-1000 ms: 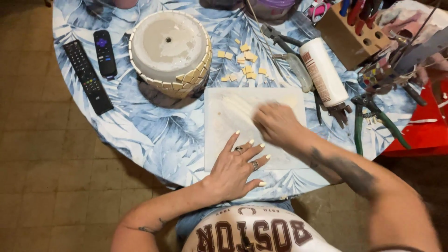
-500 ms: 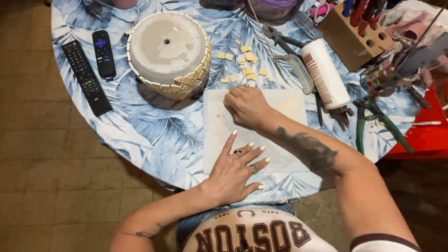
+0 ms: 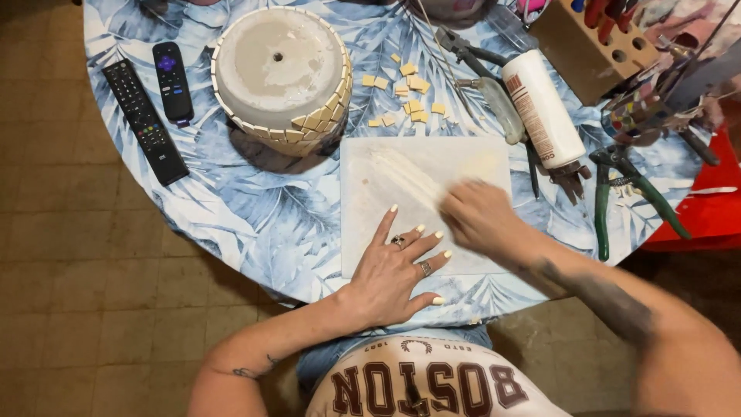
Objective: Decorating a circular pot by gluing small rectangular tiles onto its exterior surface to create a mosaic pattern.
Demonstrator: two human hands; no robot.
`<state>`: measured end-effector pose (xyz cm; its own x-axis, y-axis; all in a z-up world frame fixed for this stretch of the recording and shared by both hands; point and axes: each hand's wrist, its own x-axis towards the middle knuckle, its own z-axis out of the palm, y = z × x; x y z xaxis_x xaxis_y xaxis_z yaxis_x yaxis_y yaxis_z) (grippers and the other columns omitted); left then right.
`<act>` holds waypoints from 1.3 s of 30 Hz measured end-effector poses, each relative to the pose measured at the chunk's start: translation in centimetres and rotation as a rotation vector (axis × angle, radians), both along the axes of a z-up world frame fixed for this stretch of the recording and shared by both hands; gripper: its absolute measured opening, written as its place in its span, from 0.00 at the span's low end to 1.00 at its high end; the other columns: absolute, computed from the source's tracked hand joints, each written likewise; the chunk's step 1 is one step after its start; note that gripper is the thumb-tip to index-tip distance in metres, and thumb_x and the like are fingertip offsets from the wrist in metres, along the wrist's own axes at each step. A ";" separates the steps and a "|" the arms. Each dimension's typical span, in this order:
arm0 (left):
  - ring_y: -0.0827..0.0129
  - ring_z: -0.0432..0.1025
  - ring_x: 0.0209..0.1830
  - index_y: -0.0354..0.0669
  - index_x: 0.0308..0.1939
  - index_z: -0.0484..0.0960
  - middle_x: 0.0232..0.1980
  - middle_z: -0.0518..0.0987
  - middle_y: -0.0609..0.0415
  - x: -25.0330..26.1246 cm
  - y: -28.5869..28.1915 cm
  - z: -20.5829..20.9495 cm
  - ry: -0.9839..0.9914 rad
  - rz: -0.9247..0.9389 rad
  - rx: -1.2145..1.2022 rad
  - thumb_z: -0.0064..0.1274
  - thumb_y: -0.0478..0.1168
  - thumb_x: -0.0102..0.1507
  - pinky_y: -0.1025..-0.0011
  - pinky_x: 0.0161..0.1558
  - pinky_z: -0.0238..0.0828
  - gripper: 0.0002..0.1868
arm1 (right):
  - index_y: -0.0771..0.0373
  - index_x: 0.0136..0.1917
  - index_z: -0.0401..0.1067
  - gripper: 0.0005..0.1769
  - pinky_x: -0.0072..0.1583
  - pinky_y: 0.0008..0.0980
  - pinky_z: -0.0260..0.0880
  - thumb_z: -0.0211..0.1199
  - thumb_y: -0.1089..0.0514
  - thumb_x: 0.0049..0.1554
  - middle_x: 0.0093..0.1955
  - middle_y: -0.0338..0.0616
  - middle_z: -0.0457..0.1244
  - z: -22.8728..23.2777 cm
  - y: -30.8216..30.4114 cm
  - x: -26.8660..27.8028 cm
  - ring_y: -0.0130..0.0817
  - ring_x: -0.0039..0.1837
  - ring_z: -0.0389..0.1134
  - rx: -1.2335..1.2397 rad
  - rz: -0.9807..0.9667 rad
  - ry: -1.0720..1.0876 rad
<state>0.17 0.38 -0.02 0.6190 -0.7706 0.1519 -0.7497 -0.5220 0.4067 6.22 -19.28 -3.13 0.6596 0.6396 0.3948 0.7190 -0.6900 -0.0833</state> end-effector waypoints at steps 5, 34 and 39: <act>0.55 0.61 0.55 0.49 0.50 0.71 0.55 0.67 0.49 -0.2 -0.3 0.7 0.026 0.018 0.035 0.42 0.57 0.52 0.43 0.60 0.22 0.27 | 0.57 0.27 0.59 0.09 0.33 0.33 0.57 0.48 0.57 0.48 0.26 0.40 0.52 -0.3 6.6 7.4 0.39 0.30 0.58 0.071 0.111 -0.095; 0.57 0.62 0.54 0.51 0.50 0.71 0.55 0.67 0.51 -0.4 -0.1 -0.4 -0.026 0.027 0.004 0.43 0.60 0.51 0.43 0.60 0.25 0.28 | 0.53 0.27 0.58 0.08 0.33 0.33 0.58 0.50 0.54 0.46 0.26 0.39 0.52 3.2 -3.9 -5.4 0.39 0.33 0.59 -0.192 -0.094 0.092; 0.56 0.61 0.55 0.50 0.51 0.70 0.55 0.66 0.50 -0.8 -0.4 0.1 -0.035 0.041 0.040 0.44 0.58 0.51 0.44 0.60 0.23 0.28 | 0.58 0.32 0.60 0.13 0.34 0.32 0.58 0.41 0.54 0.55 0.24 0.41 0.50 2.7 -3.3 -3.5 0.40 0.29 0.55 0.447 -0.175 0.580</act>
